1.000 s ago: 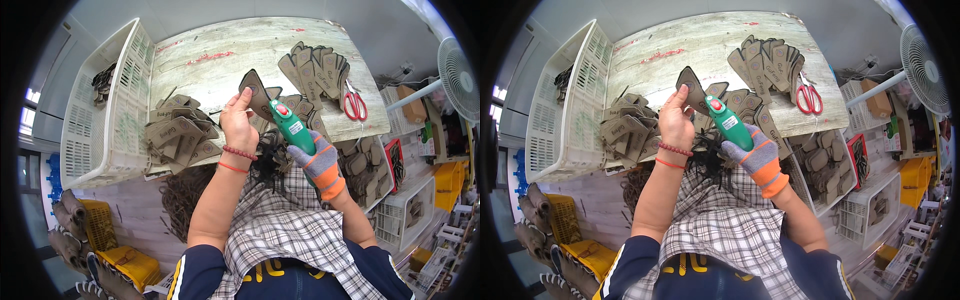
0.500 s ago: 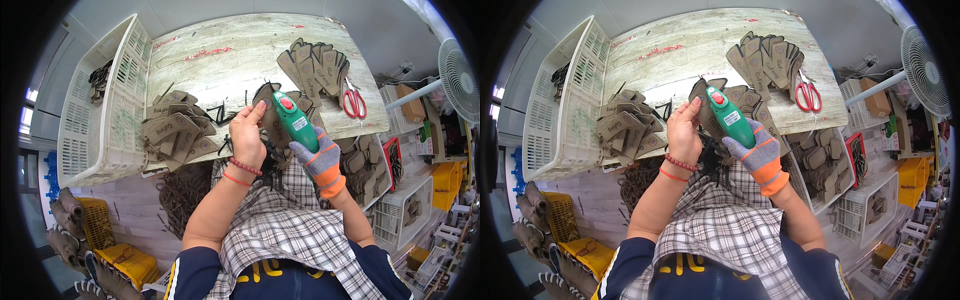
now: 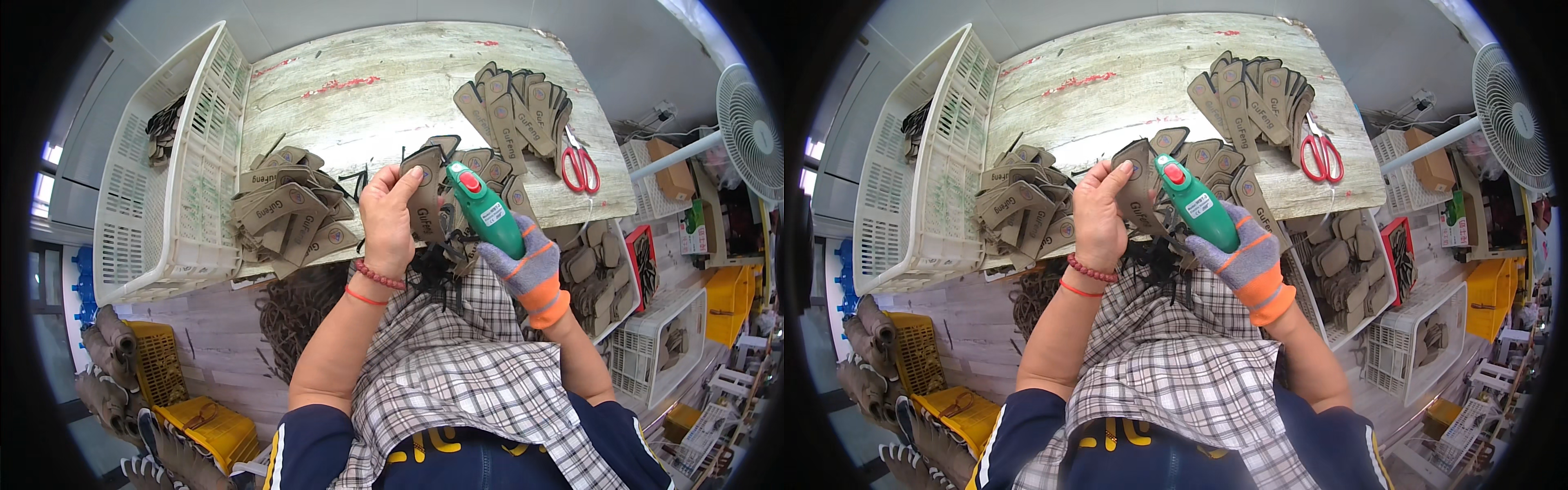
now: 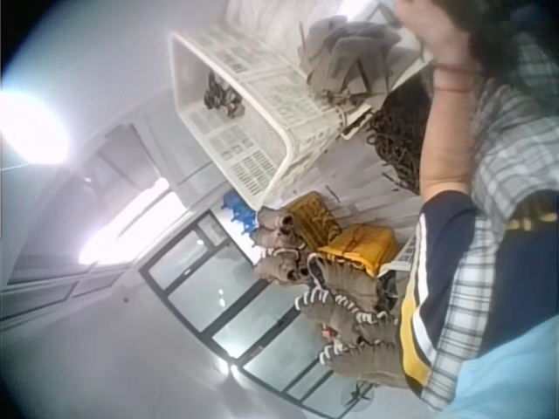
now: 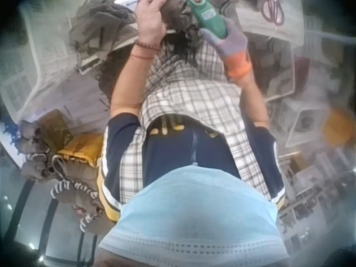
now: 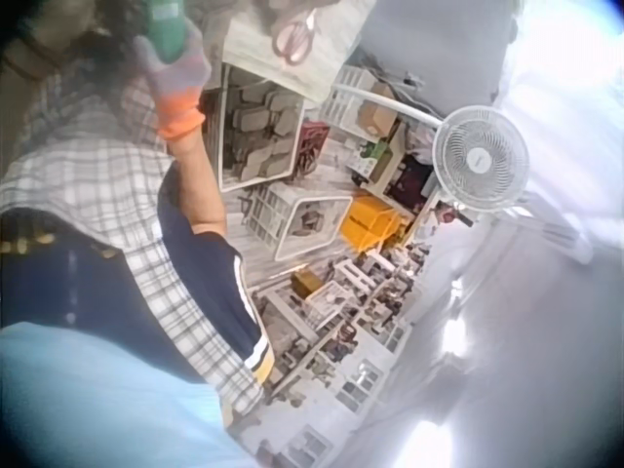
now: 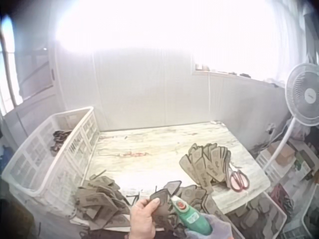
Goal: The person uses a hot glue gun to apply glue to the edges of small cardboard pieces and presses them together. They handle the pieces one at a time, repeatedly picking up new pieces from a pile and joining them.
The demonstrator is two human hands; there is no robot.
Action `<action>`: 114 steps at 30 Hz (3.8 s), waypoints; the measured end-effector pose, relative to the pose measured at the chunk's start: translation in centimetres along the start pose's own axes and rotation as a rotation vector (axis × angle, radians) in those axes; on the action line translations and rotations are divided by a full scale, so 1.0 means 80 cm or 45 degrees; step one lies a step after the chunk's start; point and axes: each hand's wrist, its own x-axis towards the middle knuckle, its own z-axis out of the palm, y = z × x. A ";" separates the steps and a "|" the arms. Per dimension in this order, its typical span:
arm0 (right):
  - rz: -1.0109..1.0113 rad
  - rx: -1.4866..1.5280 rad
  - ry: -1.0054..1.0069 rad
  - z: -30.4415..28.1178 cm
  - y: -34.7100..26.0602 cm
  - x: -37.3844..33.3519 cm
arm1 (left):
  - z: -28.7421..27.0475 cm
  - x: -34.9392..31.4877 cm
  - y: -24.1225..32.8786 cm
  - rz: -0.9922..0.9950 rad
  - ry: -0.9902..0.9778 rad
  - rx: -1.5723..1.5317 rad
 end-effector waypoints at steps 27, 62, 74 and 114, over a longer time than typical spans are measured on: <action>-0.057 -0.015 -0.294 -0.038 0.003 0.002 | -0.022 0.022 0.088 0.050 -0.487 1.181; 0.309 0.112 -0.059 -0.035 0.027 -0.008 | -0.026 0.126 -0.083 0.699 0.083 2.027; 0.260 0.123 -0.009 -0.003 0.003 0.011 | -0.004 0.081 0.000 0.439 0.133 0.145; -0.010 0.007 -0.006 -0.016 -0.007 0.010 | 0.003 0.016 0.014 0.178 -0.119 0.186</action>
